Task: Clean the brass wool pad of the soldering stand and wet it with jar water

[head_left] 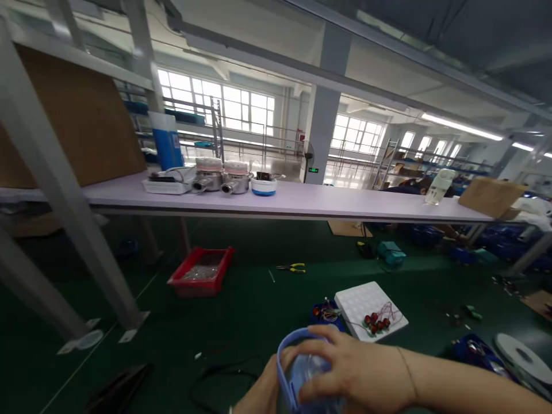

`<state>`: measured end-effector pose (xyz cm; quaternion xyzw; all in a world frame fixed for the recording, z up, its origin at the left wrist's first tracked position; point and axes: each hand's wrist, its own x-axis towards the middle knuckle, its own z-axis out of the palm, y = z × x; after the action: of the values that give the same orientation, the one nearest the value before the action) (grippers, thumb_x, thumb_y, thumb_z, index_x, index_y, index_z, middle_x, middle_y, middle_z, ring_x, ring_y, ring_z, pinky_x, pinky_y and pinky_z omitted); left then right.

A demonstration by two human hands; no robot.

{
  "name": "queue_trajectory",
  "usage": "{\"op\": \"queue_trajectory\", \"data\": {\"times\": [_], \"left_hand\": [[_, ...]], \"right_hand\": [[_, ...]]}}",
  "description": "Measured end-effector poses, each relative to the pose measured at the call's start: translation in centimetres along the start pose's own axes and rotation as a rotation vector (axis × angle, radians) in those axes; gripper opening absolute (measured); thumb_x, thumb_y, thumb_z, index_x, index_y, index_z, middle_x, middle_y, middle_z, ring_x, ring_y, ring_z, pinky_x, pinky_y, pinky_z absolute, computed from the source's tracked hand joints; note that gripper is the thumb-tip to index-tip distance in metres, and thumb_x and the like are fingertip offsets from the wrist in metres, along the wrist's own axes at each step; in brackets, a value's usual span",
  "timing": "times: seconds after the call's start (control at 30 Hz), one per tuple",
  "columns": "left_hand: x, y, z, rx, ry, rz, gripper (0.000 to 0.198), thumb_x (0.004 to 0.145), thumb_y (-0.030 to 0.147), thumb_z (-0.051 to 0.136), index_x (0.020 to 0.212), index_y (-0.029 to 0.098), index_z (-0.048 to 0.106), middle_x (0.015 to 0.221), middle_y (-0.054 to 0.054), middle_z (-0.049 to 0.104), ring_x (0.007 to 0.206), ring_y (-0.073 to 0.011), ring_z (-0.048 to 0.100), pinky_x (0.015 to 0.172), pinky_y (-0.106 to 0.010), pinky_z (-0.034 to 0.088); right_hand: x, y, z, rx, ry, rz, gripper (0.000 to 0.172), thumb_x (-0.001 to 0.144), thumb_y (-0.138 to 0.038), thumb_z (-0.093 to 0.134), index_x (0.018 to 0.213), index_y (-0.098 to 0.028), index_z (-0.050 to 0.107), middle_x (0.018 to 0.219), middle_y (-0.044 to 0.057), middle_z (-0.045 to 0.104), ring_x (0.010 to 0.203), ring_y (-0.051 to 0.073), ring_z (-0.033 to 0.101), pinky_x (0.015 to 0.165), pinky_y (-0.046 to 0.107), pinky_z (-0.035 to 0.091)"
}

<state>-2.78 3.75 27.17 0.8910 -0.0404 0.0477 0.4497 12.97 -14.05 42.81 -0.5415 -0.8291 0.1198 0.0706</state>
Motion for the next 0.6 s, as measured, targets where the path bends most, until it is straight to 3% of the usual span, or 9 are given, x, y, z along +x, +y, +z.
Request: {"op": "queue_trajectory", "data": {"times": [0.07,0.13,0.23,0.33,0.47,0.53,0.6], "left_hand": [[-0.5,0.4,0.2,0.009,0.049,-0.076,0.118,0.045,0.038,0.084,0.138,0.03,0.012,0.142,-0.013,0.025,0.134,-0.0335,0.027,0.113,-0.049,0.025],[-1.0,0.0,0.9,0.014,0.07,-0.152,0.124,0.038,0.033,0.086,0.138,0.028,0.012,0.142,-0.014,0.024,0.134,-0.0344,0.025,0.114,-0.049,0.024],[-1.8,-0.5,2.0,0.042,0.085,-0.219,0.126,0.038,0.033,0.086,0.138,0.025,0.011,0.143,-0.015,0.021,0.135,-0.0348,0.023,0.114,-0.048,0.024],[-2.2,0.1,2.1,0.082,0.09,-0.17,0.122,0.042,0.036,0.084,0.139,0.023,0.01,0.144,-0.016,0.021,0.135,-0.0363,0.02,0.114,-0.052,0.021],[-2.2,1.5,0.9,0.113,0.05,-0.016,0.109,0.047,0.044,0.082,0.137,0.023,0.025,0.135,-0.012,0.037,0.127,-0.0331,0.035,0.113,-0.048,0.027],[-2.1,2.0,0.4,0.143,0.017,0.02,0.109,0.045,0.047,0.082,0.136,0.019,0.03,0.132,-0.013,0.04,0.124,-0.0333,0.039,0.112,-0.046,0.028],[-2.1,2.3,0.1,0.138,-0.018,0.037,0.111,0.043,0.047,0.083,0.136,0.017,0.031,0.132,-0.013,0.04,0.124,-0.0331,0.039,0.112,-0.045,0.029]], "right_hand": [[0.4,-0.2,1.3,0.028,0.024,0.21,0.069,0.079,-0.065,0.051,0.138,-0.036,0.03,0.144,0.012,0.029,0.126,0.038,0.036,0.099,0.059,0.037],[0.9,-0.3,2.9,0.023,0.006,0.41,0.084,0.072,-0.076,0.046,0.141,-0.032,0.027,0.128,0.018,0.045,0.107,0.04,0.051,0.082,0.059,0.047],[1.5,-0.6,4.1,-0.049,-0.049,0.503,0.074,0.079,-0.068,0.047,0.135,-0.021,0.036,0.104,0.017,0.055,0.086,0.035,0.058,0.071,0.053,0.052],[1.5,-0.9,3.2,-0.132,-0.093,0.317,0.055,0.08,-0.045,0.058,0.127,-0.022,0.044,0.114,0.016,0.053,0.092,0.033,0.055,0.075,0.049,0.051],[0.7,-0.9,0.5,-0.084,-0.158,-0.12,0.038,0.079,-0.018,0.053,0.117,-0.022,0.05,0.127,0.006,0.05,0.113,0.027,0.043,0.103,0.044,0.037],[0.3,-1.0,-0.6,-0.015,-0.193,-0.216,0.037,0.082,-0.015,0.048,0.118,-0.022,0.051,0.127,0.002,0.052,0.125,0.025,0.034,0.112,0.042,0.027],[-0.2,-1.1,-1.4,0.033,-0.224,-0.214,0.041,0.084,-0.014,0.046,0.123,-0.025,0.049,0.131,0.001,0.05,0.133,0.024,0.025,0.114,0.046,0.022]]}}
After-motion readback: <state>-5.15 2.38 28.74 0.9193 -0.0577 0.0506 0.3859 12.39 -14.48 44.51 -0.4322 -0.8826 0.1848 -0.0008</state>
